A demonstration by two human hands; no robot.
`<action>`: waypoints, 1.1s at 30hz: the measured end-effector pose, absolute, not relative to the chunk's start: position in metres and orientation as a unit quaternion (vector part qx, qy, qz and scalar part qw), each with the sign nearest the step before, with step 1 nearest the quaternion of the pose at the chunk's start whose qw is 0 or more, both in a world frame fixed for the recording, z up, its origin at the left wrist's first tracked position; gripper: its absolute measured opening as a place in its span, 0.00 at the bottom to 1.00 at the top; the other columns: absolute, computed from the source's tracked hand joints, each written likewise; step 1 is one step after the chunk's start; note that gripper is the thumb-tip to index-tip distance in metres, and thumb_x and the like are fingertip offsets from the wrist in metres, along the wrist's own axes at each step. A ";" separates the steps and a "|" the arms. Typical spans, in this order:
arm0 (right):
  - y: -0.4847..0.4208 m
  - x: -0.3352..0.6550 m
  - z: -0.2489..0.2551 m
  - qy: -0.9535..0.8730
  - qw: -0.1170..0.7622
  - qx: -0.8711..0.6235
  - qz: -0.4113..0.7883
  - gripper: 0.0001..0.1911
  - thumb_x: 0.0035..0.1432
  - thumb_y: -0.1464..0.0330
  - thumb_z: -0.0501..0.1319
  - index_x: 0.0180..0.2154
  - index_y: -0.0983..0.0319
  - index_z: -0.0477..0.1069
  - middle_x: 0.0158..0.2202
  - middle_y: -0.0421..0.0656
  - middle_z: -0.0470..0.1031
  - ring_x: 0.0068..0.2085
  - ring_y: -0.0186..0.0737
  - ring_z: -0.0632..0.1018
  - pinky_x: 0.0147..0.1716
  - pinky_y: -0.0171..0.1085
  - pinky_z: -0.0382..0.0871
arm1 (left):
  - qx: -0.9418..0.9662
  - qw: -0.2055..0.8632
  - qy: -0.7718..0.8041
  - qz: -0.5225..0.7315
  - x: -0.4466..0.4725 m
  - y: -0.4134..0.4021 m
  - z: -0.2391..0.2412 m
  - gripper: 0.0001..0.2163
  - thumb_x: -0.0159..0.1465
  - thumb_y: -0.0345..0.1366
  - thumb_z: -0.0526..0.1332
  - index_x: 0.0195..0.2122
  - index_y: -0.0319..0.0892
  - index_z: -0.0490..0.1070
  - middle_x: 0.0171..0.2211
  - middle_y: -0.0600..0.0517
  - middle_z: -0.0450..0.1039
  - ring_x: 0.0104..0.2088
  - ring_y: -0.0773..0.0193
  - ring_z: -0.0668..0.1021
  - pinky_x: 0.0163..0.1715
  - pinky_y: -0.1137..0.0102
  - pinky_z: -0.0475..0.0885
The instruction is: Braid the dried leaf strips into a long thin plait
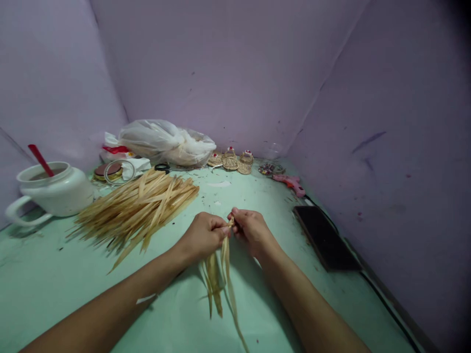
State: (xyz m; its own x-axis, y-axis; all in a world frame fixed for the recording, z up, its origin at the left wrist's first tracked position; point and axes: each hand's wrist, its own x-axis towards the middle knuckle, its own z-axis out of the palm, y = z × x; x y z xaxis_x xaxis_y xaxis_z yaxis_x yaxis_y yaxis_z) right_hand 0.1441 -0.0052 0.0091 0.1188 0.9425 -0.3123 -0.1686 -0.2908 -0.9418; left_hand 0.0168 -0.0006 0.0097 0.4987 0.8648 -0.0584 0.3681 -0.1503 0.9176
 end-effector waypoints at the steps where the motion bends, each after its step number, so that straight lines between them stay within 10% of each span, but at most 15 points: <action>1: -0.005 0.144 0.012 -0.284 0.481 -0.551 0.620 0.13 0.51 0.68 0.54 0.17 0.65 0.64 0.10 0.35 0.58 0.13 0.25 0.57 0.12 0.26 0.49 | 0.738 0.473 0.409 0.254 0.015 -0.001 0.011 0.13 0.52 0.35 0.52 0.13 0.39 0.55 0.13 0.59 0.49 0.17 0.74 0.54 0.19 0.75 0.49; 7: -0.008 0.146 0.018 -0.143 0.393 -0.482 0.770 0.18 0.56 0.73 0.50 0.16 0.68 0.62 0.11 0.34 0.53 0.12 0.20 0.51 0.09 0.20 0.41 | 0.830 0.387 0.316 0.248 0.009 -0.011 0.013 0.13 0.56 0.34 0.50 0.15 0.39 0.54 0.16 0.58 0.50 0.19 0.74 0.56 0.22 0.75 0.52; 15: -0.008 0.158 0.017 -0.283 0.485 -0.395 0.727 0.17 0.52 0.59 0.55 0.29 0.67 0.72 0.27 0.43 0.70 0.23 0.30 0.70 0.22 0.31 0.67 | 0.673 0.482 0.458 0.325 0.014 -0.001 0.006 0.13 0.53 0.38 0.52 0.14 0.40 0.55 0.13 0.59 0.51 0.16 0.74 0.55 0.18 0.76 0.52; 28: -0.014 0.137 -0.004 -0.544 0.527 -0.594 0.272 0.11 0.47 0.66 0.57 0.17 0.64 0.65 0.15 0.37 0.64 0.20 0.31 0.65 0.21 0.31 0.57 | 0.771 0.274 0.471 0.330 0.022 -0.020 -0.002 0.12 0.54 0.31 0.49 0.14 0.39 0.55 0.14 0.57 0.54 0.18 0.73 0.57 0.21 0.74 0.50; 33: -0.008 0.139 -0.003 -0.478 0.517 -0.563 0.432 0.17 0.47 0.57 0.57 0.20 0.65 0.68 0.19 0.40 0.67 0.22 0.32 0.67 0.25 0.33 0.62 | 0.638 0.481 0.475 0.368 0.017 -0.007 0.001 0.14 0.52 0.36 0.54 0.13 0.39 0.56 0.12 0.58 0.52 0.15 0.75 0.55 0.17 0.75 0.49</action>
